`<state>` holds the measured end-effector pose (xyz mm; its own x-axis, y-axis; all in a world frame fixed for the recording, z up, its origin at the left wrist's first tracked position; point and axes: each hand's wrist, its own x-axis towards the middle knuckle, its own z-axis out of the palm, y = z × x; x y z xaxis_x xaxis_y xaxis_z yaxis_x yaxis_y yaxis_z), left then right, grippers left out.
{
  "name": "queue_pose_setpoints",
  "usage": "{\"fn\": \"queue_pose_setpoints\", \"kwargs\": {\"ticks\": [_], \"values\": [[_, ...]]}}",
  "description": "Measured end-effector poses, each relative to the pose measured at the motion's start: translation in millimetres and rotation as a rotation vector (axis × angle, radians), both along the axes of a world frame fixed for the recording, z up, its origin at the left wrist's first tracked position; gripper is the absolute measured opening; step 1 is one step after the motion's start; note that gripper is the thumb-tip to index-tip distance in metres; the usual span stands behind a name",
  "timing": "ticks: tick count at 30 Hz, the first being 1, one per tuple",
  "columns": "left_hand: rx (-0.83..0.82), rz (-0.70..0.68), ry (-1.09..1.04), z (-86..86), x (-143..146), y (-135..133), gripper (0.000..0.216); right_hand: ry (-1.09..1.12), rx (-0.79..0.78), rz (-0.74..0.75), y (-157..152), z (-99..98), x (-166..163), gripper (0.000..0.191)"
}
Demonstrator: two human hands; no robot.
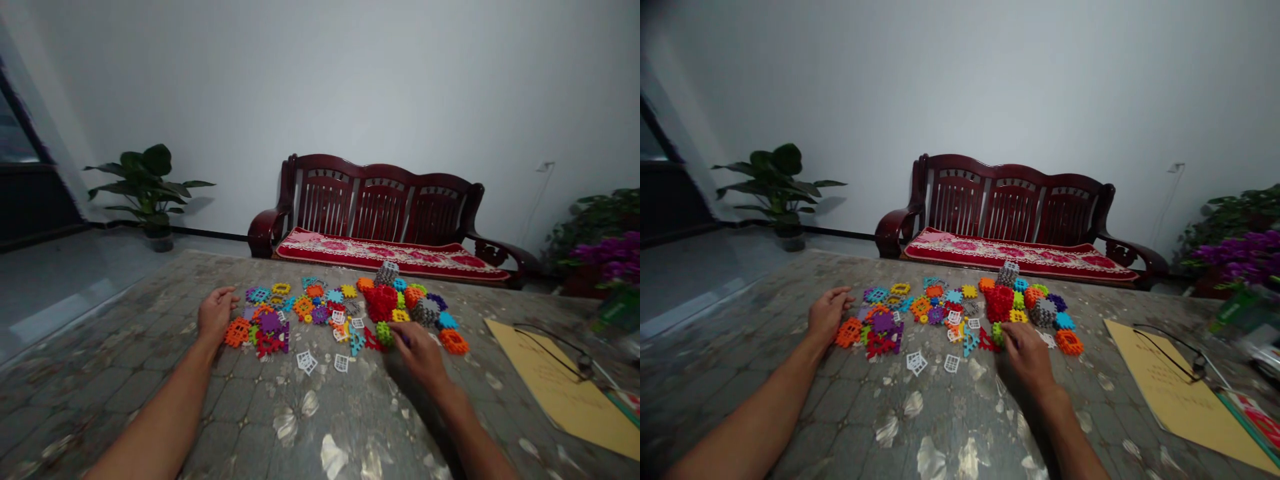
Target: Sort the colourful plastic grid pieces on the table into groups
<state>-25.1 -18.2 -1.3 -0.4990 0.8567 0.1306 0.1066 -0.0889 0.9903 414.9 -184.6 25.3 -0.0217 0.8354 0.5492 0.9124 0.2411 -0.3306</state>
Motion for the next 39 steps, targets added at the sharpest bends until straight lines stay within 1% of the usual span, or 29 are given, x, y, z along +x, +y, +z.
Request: {"fn": "queue_pose_setpoints", "kwargs": {"ticks": [2, 3, 6, 10, 13, 16, 19, 22, 25, 30, 34, 37, 39], "values": [[-0.002, -0.005, 0.01, 0.4, 0.3, -1.1, 0.034, -0.042, -0.054, 0.109, 3.1, 3.1, -27.5, 0.029], [-0.001, -0.007, 0.018, 0.8, 0.5, -1.8, 0.033, -0.072, -0.082, 0.14, 4.9, 4.6, -39.6, 0.027], [0.007, -0.013, 0.053, 1.9, 1.3, -4.0, 0.032, -0.166, -0.162, 0.146, 11.4, 9.4, -66.3, 0.024], [0.01, -0.011, 0.078, 3.1, 2.8, -8.1, 0.03, -0.281, -0.246, 0.132, 20.8, 13.7, -85.1, 0.02], [0.012, -0.036, 0.061, 4.1, 3.3, -13.2, 0.029, -0.316, -0.257, 0.156, 26.7, 13.1, -92.1, 0.019], [-0.002, -0.073, 0.017, 4.6, 2.6, -17.8, 0.032, -0.289, -0.249, 0.174, 30.7, 9.9, -94.8, 0.024], [-0.014, -0.096, -0.003, 4.2, 2.0, -19.6, 0.035, -0.24, -0.252, 0.118, 33.3, 5.7, -96.5, 0.024], [-0.027, -0.128, 0.032, 3.1, 2.6, -18.8, 0.035, -0.227, -0.242, 0.076, 34.9, 1.7, -101.6, 0.021], [-0.038, -0.167, 0.074, 1.7, 3.7, -17.4, 0.034, -0.226, -0.229, 0.065, 35.7, -0.6, -110.1, 0.024], [-0.05, -0.178, 0.123, 0.7, 4.5, -16.3, 0.034, -0.189, -0.226, 0.058, 36.1, -1.8, -118.5, 0.02], [-0.066, -0.198, 0.169, 1.5, 5.5, -16.6, 0.033, -0.126, -0.19, 0.044, 34.1, -2.2, -118.0, 0.015], [-0.072, -0.199, 0.199, 1.1, 6.4, -15.9, 0.033, -0.064, -0.172, 0.041, 32.2, -3.0, -116.0, 0.007], [-0.081, -0.191, 0.218, 0.6, 6.6, -14.9, 0.032, 0.013, -0.164, 0.028, 32.8, -4.5, -114.0, 0.009]]}}
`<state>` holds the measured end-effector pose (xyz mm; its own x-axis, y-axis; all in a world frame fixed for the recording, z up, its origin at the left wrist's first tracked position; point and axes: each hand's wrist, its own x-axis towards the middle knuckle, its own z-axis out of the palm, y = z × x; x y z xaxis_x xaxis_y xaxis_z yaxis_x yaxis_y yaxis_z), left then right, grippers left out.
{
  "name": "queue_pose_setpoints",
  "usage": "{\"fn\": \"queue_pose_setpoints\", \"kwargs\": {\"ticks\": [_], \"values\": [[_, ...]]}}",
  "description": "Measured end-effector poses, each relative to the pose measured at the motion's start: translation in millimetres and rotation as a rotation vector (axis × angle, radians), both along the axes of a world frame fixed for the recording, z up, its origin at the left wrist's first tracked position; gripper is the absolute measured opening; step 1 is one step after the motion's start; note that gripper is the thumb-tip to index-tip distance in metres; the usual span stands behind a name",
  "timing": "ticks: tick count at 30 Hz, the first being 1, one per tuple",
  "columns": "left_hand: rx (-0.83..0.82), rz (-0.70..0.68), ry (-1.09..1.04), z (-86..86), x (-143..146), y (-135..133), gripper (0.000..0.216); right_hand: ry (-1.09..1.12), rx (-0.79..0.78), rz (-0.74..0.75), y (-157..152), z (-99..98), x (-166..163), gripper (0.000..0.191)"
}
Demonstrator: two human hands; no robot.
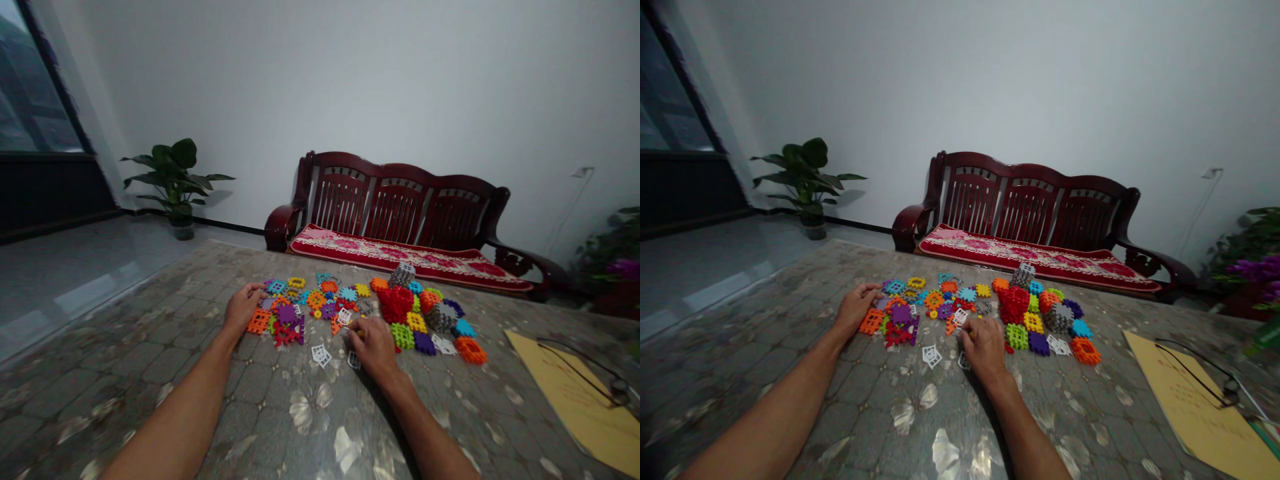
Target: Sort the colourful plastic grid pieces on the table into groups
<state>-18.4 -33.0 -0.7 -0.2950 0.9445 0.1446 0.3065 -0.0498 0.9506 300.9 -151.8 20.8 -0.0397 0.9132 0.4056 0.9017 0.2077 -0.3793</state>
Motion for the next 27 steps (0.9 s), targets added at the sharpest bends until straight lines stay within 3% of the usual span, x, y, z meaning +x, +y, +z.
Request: {"fn": "queue_pose_setpoints", "kwargs": {"ticks": [7, 14, 20, 27], "values": [[-0.025, -0.005, 0.027, 0.4, 0.1, 2.6, 0.031, 0.246, -0.068, -0.109, 21.3, -1.5, 6.2, 0.027], [-0.028, -0.005, 0.047, 2.3, 0.4, 1.7, 0.031, 0.139, -0.2, -0.135, 42.8, 11.5, -3.6, 0.024], [-0.038, -0.007, 0.043, 4.6, 0.6, -0.2, 0.03, 0.009, -0.142, -0.137, 42.4, 5.2, -5.8, 0.023], [-0.032, -0.01, 0.062, 2.5, 0.0, 1.7, 0.03, -0.101, -0.131, -0.069, 34.1, 5.5, -4.1, 0.047]]}}
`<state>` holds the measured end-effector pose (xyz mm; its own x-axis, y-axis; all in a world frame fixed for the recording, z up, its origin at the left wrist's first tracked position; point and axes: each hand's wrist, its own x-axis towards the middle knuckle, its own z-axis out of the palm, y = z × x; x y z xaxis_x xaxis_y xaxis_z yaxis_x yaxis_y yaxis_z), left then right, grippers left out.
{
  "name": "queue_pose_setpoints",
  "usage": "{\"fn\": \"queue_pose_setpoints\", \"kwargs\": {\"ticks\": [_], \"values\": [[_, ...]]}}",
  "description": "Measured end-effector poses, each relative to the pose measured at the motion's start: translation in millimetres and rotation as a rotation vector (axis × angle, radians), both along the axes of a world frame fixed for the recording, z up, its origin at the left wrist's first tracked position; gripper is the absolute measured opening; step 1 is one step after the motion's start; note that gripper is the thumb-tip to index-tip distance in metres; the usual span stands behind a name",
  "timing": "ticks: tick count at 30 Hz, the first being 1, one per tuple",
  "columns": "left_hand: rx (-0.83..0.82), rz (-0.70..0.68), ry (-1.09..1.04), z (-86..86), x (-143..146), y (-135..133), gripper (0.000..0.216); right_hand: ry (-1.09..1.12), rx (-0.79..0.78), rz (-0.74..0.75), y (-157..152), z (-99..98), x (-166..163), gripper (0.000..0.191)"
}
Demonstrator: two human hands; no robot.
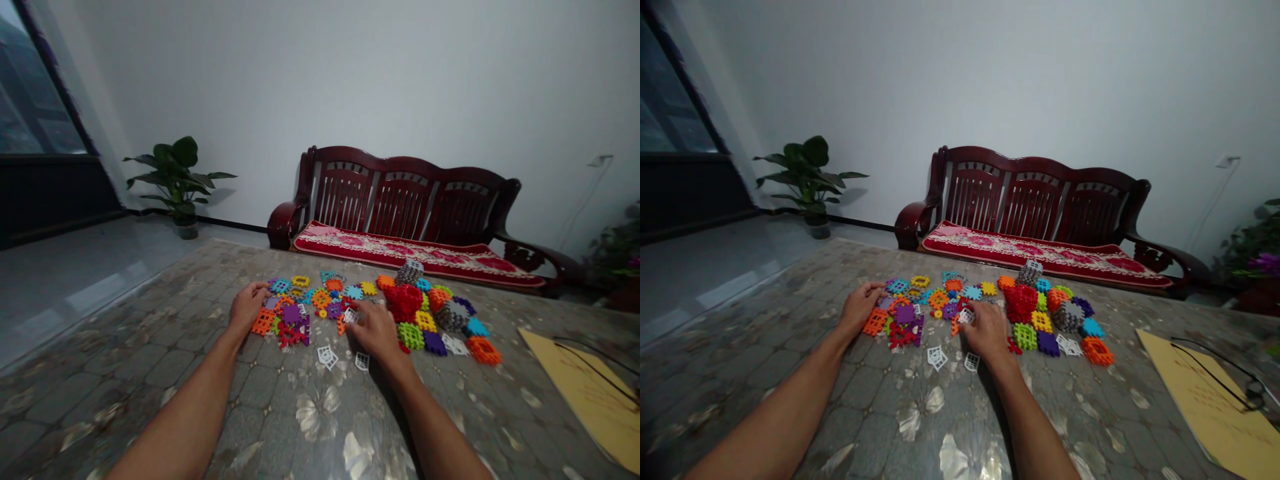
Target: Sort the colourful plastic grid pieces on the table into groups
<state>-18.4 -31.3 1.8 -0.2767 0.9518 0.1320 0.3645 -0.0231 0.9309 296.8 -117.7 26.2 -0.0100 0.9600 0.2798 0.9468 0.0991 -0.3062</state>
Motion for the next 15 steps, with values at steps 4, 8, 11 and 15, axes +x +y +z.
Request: {"fn": "queue_pose_setpoints", "kwargs": {"ticks": [4, 8, 11, 15], "values": [[-0.005, 0.006, 0.002, -1.2, -0.3, 1.4, 0.029, -0.066, -0.025, 0.05, 0.4, 1.4, -0.9, 0.049], [0.002, 0.007, 0.014, -0.6, -0.1, 0.8, 0.029, -0.084, -0.027, 0.053, 2.4, -0.8, -0.7, 0.046], [-0.004, 0.008, 0.027, -0.2, 0.1, 0.4, 0.029, -0.087, -0.016, 0.053, 2.0, -1.3, -1.2, 0.043], [0.004, 0.005, 0.03, -1.1, 0.0, 0.9, 0.028, -0.101, -0.018, 0.056, 1.5, -0.7, -2.2, 0.042]]}}
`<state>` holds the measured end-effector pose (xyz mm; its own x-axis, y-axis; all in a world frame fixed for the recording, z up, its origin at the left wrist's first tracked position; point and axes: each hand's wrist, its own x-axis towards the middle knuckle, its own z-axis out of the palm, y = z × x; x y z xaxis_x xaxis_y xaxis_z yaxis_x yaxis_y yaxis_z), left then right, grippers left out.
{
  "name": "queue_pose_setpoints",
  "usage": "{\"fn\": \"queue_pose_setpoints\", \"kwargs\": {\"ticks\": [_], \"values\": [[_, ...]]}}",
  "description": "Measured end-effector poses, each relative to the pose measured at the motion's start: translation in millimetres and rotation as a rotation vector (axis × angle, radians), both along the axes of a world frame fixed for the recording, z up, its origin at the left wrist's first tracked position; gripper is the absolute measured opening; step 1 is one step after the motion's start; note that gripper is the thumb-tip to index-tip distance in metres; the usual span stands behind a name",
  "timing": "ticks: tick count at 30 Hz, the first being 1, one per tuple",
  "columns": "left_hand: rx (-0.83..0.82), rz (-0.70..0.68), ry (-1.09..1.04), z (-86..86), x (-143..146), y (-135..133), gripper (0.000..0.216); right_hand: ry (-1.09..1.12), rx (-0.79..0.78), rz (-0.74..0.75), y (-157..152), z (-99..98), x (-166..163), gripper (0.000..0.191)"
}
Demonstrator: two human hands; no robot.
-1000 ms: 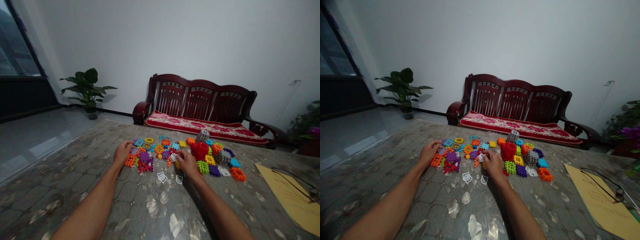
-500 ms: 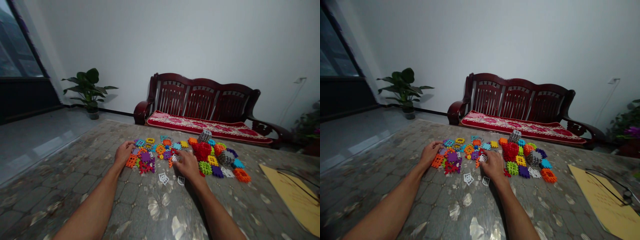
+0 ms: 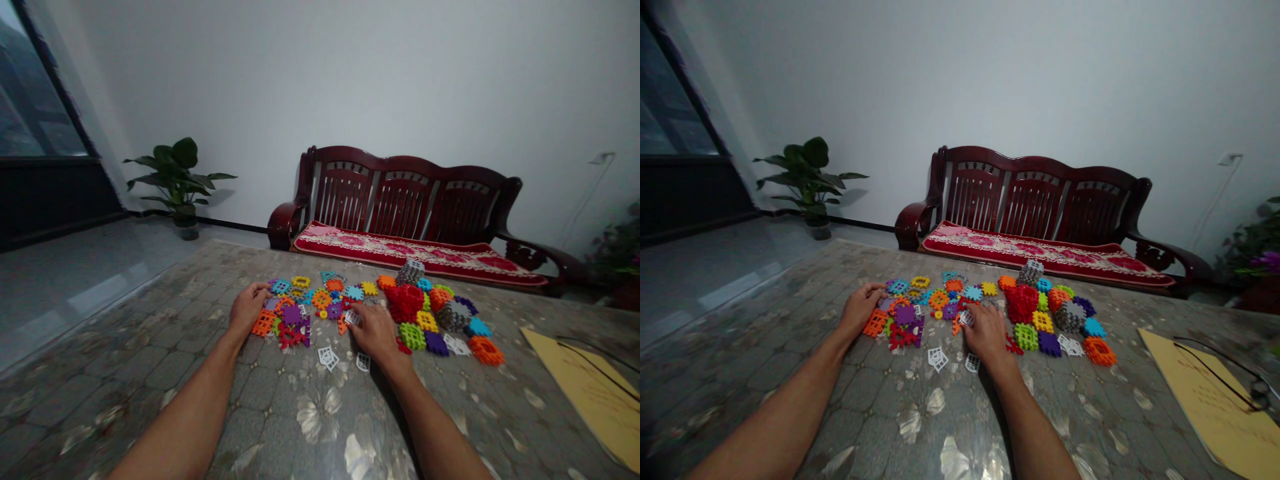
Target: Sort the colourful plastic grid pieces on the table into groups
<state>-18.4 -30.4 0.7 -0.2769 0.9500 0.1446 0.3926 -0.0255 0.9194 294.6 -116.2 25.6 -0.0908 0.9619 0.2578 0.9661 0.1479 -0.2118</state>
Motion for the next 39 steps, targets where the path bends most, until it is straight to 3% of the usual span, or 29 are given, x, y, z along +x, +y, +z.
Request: {"fn": "queue_pose_setpoints", "kwargs": {"ticks": [12, 18, 23, 28, 39], "values": [[-0.006, -0.003, -0.003, -1.6, -0.6, 1.4, 0.029, -0.008, 0.033, 0.014, -0.6, -5.4, 1.2, 0.041], [-0.013, 0.006, 0.009, -0.9, 0.0, 1.4, 0.029, 0.124, 0.063, 0.016, -1.4, -1.9, 4.8, 0.039], [-0.008, 0.003, 0.011, 2.7, 1.7, -0.8, 0.029, 0.295, -0.067, 0.217, -13.8, 9.7, -3.5, 0.048], [-0.019, 0.001, 0.043, 1.2, 0.6, -0.4, 0.03, 0.283, -0.197, 0.449, -29.3, 18.3, -15.3, 0.056], [-0.029, -0.007, 0.075, -2.7, -1.0, 2.1, 0.03, 0.236, -0.263, 0.569, -29.9, 17.7, -14.1, 0.071]]}}
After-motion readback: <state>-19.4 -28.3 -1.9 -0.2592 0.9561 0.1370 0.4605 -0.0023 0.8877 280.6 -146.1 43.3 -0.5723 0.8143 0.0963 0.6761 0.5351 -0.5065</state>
